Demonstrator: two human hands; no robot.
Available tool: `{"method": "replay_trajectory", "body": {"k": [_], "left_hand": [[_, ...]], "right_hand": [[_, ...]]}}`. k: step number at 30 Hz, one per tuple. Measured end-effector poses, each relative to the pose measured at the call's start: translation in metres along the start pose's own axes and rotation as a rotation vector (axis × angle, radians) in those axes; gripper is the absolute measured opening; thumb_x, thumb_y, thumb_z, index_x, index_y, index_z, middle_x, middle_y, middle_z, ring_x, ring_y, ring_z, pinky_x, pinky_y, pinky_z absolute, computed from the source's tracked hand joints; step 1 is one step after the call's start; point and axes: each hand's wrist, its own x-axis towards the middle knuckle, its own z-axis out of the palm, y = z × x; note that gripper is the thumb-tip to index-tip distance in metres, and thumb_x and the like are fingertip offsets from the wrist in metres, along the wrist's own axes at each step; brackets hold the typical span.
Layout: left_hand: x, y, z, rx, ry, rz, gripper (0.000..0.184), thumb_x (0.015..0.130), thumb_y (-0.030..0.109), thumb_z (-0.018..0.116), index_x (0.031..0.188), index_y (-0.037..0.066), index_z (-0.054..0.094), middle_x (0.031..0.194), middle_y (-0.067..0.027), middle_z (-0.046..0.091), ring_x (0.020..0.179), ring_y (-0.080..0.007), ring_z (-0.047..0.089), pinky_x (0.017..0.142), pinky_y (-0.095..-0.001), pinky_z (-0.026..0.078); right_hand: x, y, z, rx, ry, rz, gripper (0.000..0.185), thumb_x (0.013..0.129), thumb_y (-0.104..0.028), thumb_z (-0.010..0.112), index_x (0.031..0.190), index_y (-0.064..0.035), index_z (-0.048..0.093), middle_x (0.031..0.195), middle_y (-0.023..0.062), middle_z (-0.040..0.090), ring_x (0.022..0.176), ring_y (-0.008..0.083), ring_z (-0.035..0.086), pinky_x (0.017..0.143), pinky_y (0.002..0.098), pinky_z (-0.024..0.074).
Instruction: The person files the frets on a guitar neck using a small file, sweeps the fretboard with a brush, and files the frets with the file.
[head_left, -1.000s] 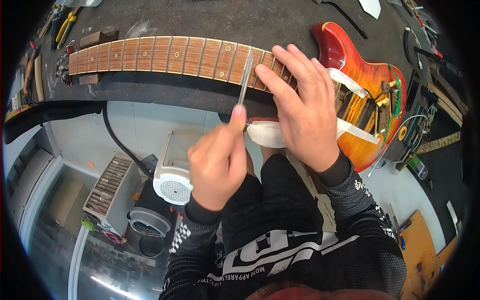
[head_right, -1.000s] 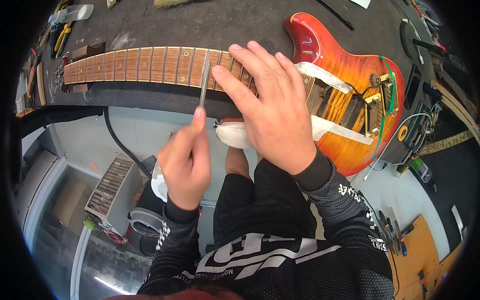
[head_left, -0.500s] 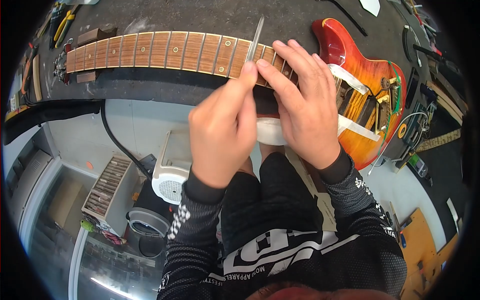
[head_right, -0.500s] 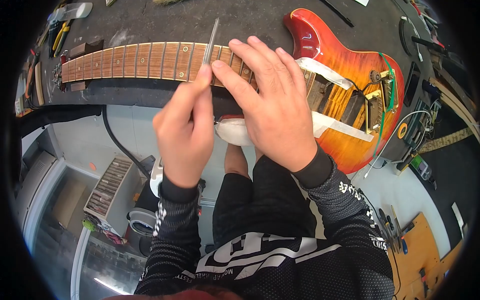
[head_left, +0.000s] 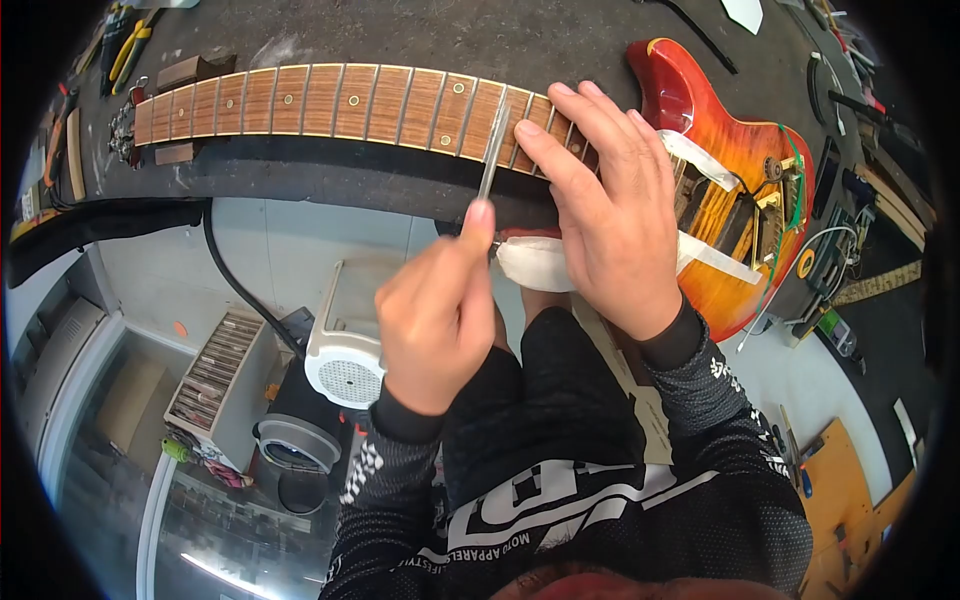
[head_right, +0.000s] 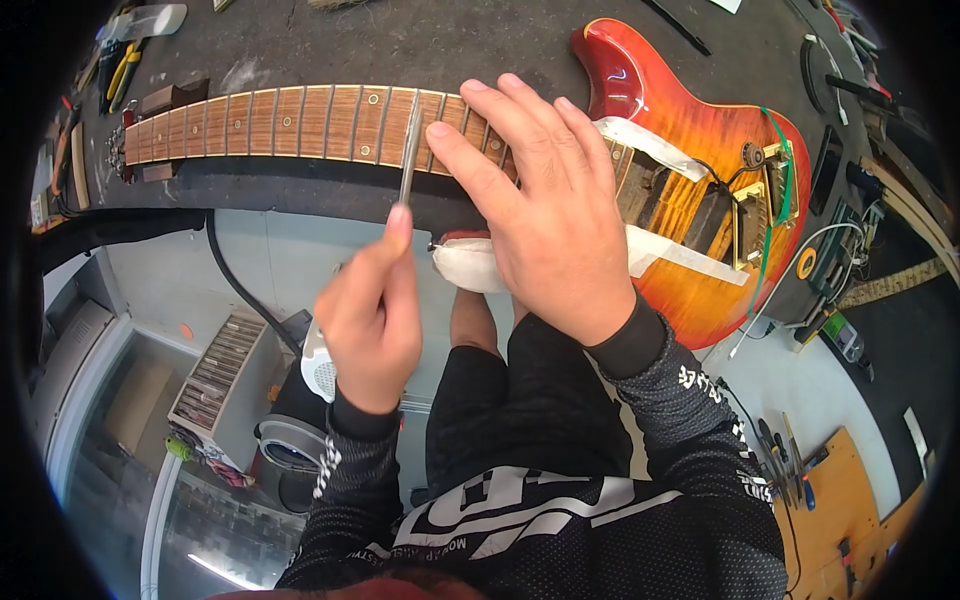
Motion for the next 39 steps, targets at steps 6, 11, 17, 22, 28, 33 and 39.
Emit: {"method": "replay_trajectory", "body": {"k": [6, 11, 17, 22, 28, 33, 39], "left_hand": [[0.043, -0.003, 0.017, -0.053, 0.038, 0.053, 0.033, 0.103, -0.014, 0.067, 0.132, -0.003, 0.077, 0.093, -0.0153, 0.077, 0.069, -0.0121, 0.064, 0.066, -0.0273, 0.052], [-0.006, 0.0, 0.001, -0.01, 0.038, 0.027, 0.031, 0.104, -0.011, 0.068, 0.133, -0.003, 0.076, 0.095, -0.0142, 0.079, 0.071, -0.0129, 0.066, 0.067, -0.0272, 0.052], [0.047, -0.003, 0.019, -0.088, 0.065, 0.051, 0.043, 0.096, -0.015, 0.07, 0.136, 0.0, 0.076, 0.086, -0.0167, 0.074, 0.07, -0.025, 0.07, 0.065, -0.0349, 0.055], [0.0, -0.003, 0.001, -0.001, 0.036, 0.063, 0.039, 0.101, -0.015, 0.068, 0.136, -0.002, 0.077, 0.084, -0.0124, 0.073, 0.066, -0.0121, 0.06, 0.065, -0.0271, 0.05], [0.046, -0.006, 0.021, -0.074, 0.082, 0.078, 0.051, 0.091, -0.017, 0.071, 0.137, 0.002, 0.077, 0.079, -0.0164, 0.07, 0.065, -0.0314, 0.069, 0.061, -0.0378, 0.054], [-0.013, -0.01, 0.005, 0.006, 0.056, 0.065, 0.047, 0.094, -0.017, 0.07, 0.136, 0.001, 0.077, 0.086, -0.0164, 0.074, 0.068, -0.026, 0.069, 0.063, -0.0351, 0.055], [0.025, -0.01, 0.014, -0.055, 0.056, 0.075, 0.036, 0.102, -0.014, 0.068, 0.134, -0.001, 0.077, 0.091, -0.0148, 0.077, 0.067, -0.0148, 0.064, 0.065, -0.0279, 0.051]], "right_hand": [[-0.002, 0.0, 0.0, -0.009, 0.004, -0.004, 0.061, 0.093, -0.005, 0.069, 0.151, -0.0222, 0.069, 0.16, 0.011, 0.061, 0.151, 0.035, 0.057, 0.127, 0.0568, 0.0383], [0.0, 0.001, -0.001, -0.003, -0.001, -0.003, 0.061, 0.092, -0.005, 0.07, 0.151, -0.0221, 0.069, 0.16, 0.0107, 0.061, 0.151, 0.0351, 0.057, 0.127, 0.0568, 0.039], [0.0, -0.003, -0.004, 0.009, -0.006, -0.007, 0.066, 0.089, 0.003, 0.072, 0.15, -0.0201, 0.069, 0.16, 0.0119, 0.061, 0.152, 0.0363, 0.057, 0.126, 0.0576, 0.0402], [-0.001, -0.001, -0.002, 0.004, -0.003, -0.001, 0.061, 0.091, -0.004, 0.071, 0.149, -0.0216, 0.07, 0.16, 0.0108, 0.061, 0.151, 0.0351, 0.057, 0.127, 0.0569, 0.0391], [0.0, -0.003, -0.003, -0.003, -0.003, 0.002, 0.063, 0.09, -0.002, 0.07, 0.15, -0.0224, 0.07, 0.16, 0.0109, 0.061, 0.152, 0.035, 0.057, 0.127, 0.0565, 0.0389], [-0.001, 0.0, -0.001, -0.001, 0.004, 0.001, 0.063, 0.09, -0.002, 0.071, 0.149, -0.0218, 0.07, 0.16, 0.0098, 0.061, 0.152, 0.0349, 0.056, 0.127, 0.0562, 0.0389], [0.0, -0.001, 0.0, -0.011, 0.017, -0.014, 0.064, 0.089, -0.002, 0.071, 0.149, -0.0221, 0.07, 0.16, 0.0096, 0.061, 0.151, 0.0347, 0.057, 0.127, 0.0562, 0.0388]]}}
